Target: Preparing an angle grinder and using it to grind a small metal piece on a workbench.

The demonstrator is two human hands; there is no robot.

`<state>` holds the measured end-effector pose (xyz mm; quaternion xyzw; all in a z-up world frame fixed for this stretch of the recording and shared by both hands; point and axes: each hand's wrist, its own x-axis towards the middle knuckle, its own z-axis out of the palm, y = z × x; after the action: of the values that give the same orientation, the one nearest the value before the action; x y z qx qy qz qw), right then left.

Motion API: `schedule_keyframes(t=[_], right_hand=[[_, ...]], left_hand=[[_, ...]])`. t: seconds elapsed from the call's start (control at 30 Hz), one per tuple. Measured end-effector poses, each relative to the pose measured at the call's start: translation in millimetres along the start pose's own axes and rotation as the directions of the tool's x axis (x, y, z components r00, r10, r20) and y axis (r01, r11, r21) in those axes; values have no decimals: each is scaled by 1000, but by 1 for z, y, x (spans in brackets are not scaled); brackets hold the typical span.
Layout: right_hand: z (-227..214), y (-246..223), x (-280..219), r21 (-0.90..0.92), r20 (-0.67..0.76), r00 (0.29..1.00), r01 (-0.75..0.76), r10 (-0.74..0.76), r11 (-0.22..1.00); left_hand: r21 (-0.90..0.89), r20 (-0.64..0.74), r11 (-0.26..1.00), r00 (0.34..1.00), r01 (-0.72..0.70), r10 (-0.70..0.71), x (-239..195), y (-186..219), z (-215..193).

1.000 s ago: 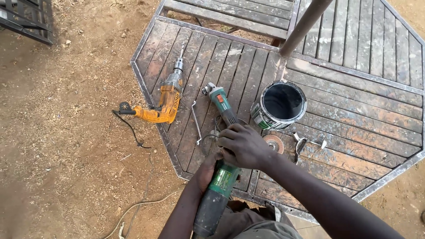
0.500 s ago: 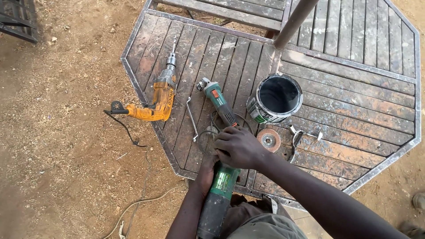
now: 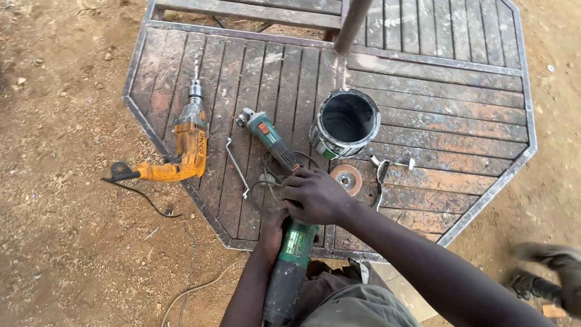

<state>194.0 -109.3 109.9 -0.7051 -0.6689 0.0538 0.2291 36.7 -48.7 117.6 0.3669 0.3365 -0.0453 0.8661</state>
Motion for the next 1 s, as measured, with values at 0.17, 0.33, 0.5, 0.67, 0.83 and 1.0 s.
schedule_keyframes(t=[0.17, 0.33, 0.5, 0.67, 0.83, 1.0], right_hand=[[14, 7, -17, -6, -52, 997, -53, 52, 999], [11, 9, -25, -34, -80, 990, -115, 112, 993], [9, 10, -29, -15, 20, 969, -247, 247, 969], [-42, -8, -26, 115, -16, 897, -438, 442, 892], [-39, -32, -37, 793, -162, 224, -549, 961, 262], [-32, -88, -35, 794, 587, 52, 157, 808, -587]], left_hand=[[71, 64, 997, 998, 2, -6, 14, -18, -8], [82, 55, 996, 997, 45, -50, 19, -15, -6], [141, 156, 990, 988, -25, 2, 78, -56, -51], [25, 195, 959, 939, 284, -283, 78, 0, -26], [-2, 279, 955, 917, 298, -285, 96, 35, 2], [59, 213, 974, 951, 217, -224, 136, 37, 22]])
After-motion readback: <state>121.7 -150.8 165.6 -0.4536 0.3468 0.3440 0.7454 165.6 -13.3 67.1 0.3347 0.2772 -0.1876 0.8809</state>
